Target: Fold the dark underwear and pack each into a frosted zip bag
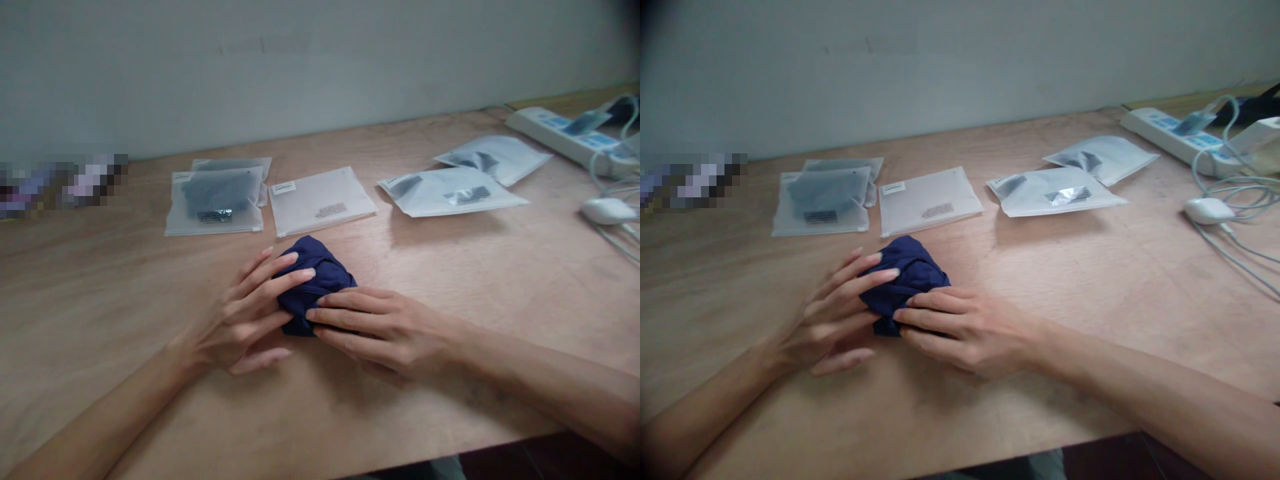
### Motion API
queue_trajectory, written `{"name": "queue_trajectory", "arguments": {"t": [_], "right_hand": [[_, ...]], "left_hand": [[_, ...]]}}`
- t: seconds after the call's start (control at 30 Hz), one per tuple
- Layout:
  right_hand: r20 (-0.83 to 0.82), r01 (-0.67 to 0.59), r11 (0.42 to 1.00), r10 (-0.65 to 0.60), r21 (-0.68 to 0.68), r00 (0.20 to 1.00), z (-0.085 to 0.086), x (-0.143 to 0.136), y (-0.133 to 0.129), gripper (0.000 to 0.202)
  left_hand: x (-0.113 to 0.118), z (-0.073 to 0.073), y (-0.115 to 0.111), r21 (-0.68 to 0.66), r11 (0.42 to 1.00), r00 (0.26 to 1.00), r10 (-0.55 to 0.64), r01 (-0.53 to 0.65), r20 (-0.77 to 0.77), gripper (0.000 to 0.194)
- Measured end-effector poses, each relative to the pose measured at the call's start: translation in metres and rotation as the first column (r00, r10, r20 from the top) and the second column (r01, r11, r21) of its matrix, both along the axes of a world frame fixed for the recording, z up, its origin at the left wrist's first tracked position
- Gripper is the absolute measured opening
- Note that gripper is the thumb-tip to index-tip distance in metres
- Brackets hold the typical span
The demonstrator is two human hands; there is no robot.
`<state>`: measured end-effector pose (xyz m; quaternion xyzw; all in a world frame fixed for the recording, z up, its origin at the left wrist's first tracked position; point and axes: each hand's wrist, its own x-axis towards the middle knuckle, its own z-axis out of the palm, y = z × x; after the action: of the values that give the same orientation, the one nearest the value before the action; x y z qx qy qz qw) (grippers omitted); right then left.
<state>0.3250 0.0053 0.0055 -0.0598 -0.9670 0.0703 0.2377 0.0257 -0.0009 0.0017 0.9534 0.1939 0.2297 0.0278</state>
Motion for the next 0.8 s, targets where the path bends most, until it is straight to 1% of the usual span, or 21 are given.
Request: {"name": "queue_trajectory", "arguments": {"t": [0.07, 0.13, 0.23, 0.3, 0.4, 0.47, 0.5, 0.57, 0.63, 0.7, 0.73, 0.8], "right_hand": [[-0.009, 0.025, 1.0, -0.026, -0.012, 1.0, -0.002, -0.001, -0.001, 0.034], [-0.037, 0.066, 0.998, -0.067, -0.021, 0.997, -0.003, -0.001, -0.002, 0.033], [-0.097, 0.191, 0.981, -0.192, -0.014, 0.977, -0.003, -0.001, -0.002, 0.035], [-0.1, 0.303, 0.953, -0.301, 0.009, 0.949, -0.005, 0.0, -0.001, 0.035], [-0.038, 0.428, 0.903, -0.426, 0.049, 0.904, -0.007, 0.001, 0.001, 0.027], [-0.01, 0.456, 0.886, -0.456, 0.081, 0.89, -0.008, 0.001, 0.002, 0.018], [0.002, 0.456, 0.885, -0.458, 0.097, 0.889, -0.008, 0.001, 0.003, 0.017], [0.021, 0.452, 0.882, -0.458, 0.131, 0.889, -0.007, 0.001, 0.003, 0.025], [0.035, 0.445, 0.881, -0.455, 0.163, 0.89, -0.006, 0.002, 0.004, 0.038], [0.029, 0.406, 0.89, -0.42, 0.207, 0.907, -0.004, 0.003, 0.004, 0.043], [0.024, 0.371, 0.9, -0.386, 0.229, 0.922, -0.003, 0.003, 0.005, 0.042], [0.005, 0.294, 0.92, -0.306, 0.258, 0.952, -0.002, 0.005, 0.006, 0.038]], "left_hand": [[-0.001, -0.003, 0.002, -0.078, 0.997, 0.996, -0.007, 0.0, -0.088, 0.037], [-0.002, -0.005, 0.004, -0.115, 0.993, 0.994, 0.009, -0.022, -0.113, 0.045], [-0.004, -0.006, 0.004, -0.093, 0.995, 0.997, 0.017, -0.024, -0.08, 0.049], [-0.004, -0.005, 0.004, -0.084, 0.996, 0.998, 0.0, -0.005, -0.059, 0.051], [-0.002, -0.003, 0.002, -0.08, 0.997, 0.999, -0.021, 0.018, -0.029, 0.052], [0.0, -0.003, 0.001, -0.078, 0.997, 1.0, 0.0, 0.0, 0.008, 0.049], [0.001, -0.003, 0.001, -0.081, 0.996, 0.999, 0.034, -0.032, 0.03, 0.047], [0.003, -0.003, 0.001, -0.094, 0.985, 0.986, 0.153, -0.147, 0.07, 0.046], [0.005, -0.004, 0.004, -0.112, 0.946, 0.944, 0.316, -0.305, 0.095, 0.047], [0.006, -0.006, 0.009, -0.133, 0.894, 0.895, 0.44, -0.428, 0.074, 0.048], [0.007, -0.007, 0.012, -0.143, 0.877, 0.882, 0.469, -0.459, 0.039, 0.05], [0.007, -0.011, 0.018, -0.163, 0.868, 0.883, 0.467, -0.469, -0.055, 0.054]]}}
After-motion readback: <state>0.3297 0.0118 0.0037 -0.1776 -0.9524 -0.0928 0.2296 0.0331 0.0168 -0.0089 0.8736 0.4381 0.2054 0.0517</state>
